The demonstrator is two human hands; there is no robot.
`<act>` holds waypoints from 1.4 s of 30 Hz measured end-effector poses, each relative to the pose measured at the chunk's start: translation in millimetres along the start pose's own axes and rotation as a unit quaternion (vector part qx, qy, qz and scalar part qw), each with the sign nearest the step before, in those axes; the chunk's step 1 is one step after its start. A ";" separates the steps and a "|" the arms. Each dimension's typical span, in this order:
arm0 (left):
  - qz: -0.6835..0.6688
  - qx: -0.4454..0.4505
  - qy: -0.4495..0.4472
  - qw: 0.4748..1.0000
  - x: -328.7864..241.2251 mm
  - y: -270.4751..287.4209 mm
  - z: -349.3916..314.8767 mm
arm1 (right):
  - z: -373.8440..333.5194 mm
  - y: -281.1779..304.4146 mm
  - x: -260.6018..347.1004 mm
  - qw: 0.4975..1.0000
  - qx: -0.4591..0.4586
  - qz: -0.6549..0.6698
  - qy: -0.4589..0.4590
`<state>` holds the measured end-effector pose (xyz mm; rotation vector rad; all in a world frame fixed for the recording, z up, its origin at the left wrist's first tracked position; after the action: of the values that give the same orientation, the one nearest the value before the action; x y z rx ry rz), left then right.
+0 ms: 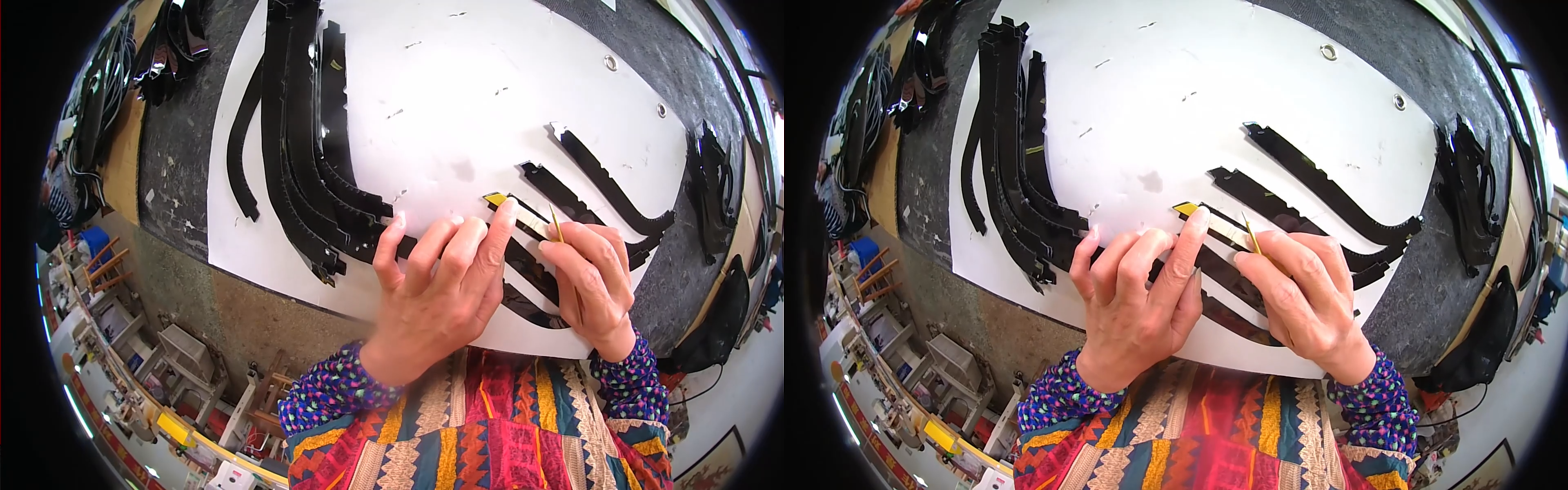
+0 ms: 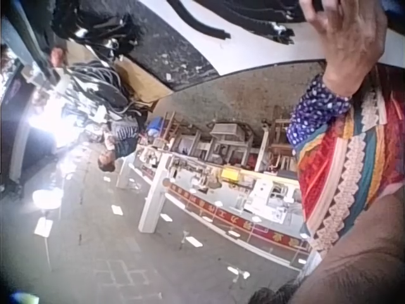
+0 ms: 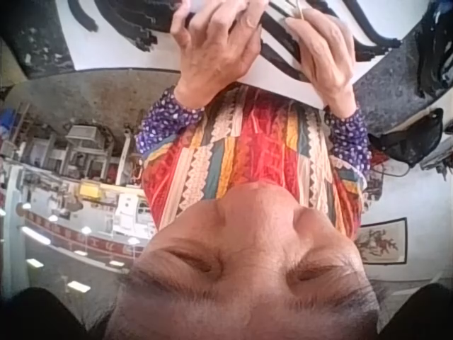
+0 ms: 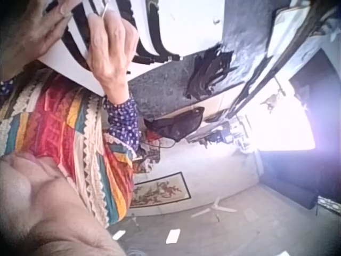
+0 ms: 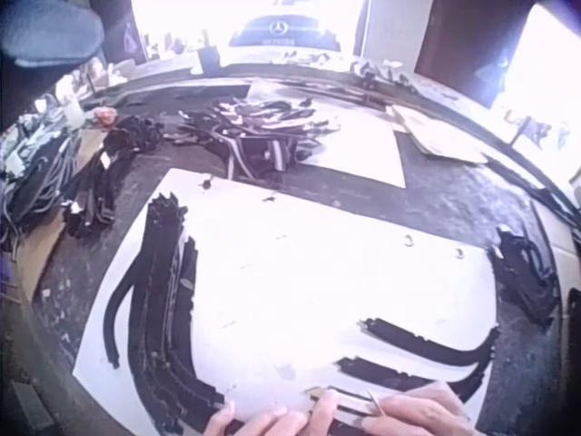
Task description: Applying glue to black shoe components using a small application stick.
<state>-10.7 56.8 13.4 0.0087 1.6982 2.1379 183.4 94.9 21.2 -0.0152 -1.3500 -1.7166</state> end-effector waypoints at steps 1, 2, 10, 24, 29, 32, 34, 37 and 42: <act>0.000 0.002 0.002 1.000 0.0 0.2 -0.2 | 0.5 -0.1 0.1 1.000 -0.002 0.000 0.003; 0.000 0.002 0.002 1.000 0.1 0.1 -0.3 | 0.7 -0.2 0.0 1.000 -0.002 0.001 0.002; -0.001 0.004 0.004 1.000 -0.8 -0.1 0.6 | 0.9 0.7 -1.5 1.000 0.002 -0.013 0.006; -0.003 0.011 0.008 1.000 -0.9 1.4 -0.1 | -0.6 -0.5 -2.2 1.000 0.000 -0.017 0.017; -0.005 0.007 0.010 1.000 -1.8 1.7 0.6 | -0.5 0.7 -2.3 1.000 0.006 -0.017 0.016; -0.005 0.008 0.013 1.000 -1.7 2.3 0.4 | 0.2 1.0 -1.9 1.000 0.008 -0.012 0.013; -0.008 0.008 0.011 1.000 -1.4 1.1 0.3 | -0.2 1.0 -2.5 1.000 0.012 -0.014 0.012; -0.006 0.010 0.011 1.000 -1.3 1.6 0.2 | -0.7 0.5 -2.7 1.000 0.009 -0.012 0.014; -0.005 0.011 0.011 1.000 -0.7 2.1 0.1 | 0.3 0.7 -2.2 1.000 0.013 -0.014 0.015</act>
<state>-10.7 56.2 15.6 -0.0181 1.7314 2.1193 185.0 96.6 20.7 0.0435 -1.3570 -1.7147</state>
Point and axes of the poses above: each hand's wrist, its own z-axis towards the middle knuckle, its own y-axis out of the back of the hand, x = y × z, the point moved 1 cm from there along z, towards the middle knuckle, and after that the axes turned 1 degree about -y, right-handed, at the moved point
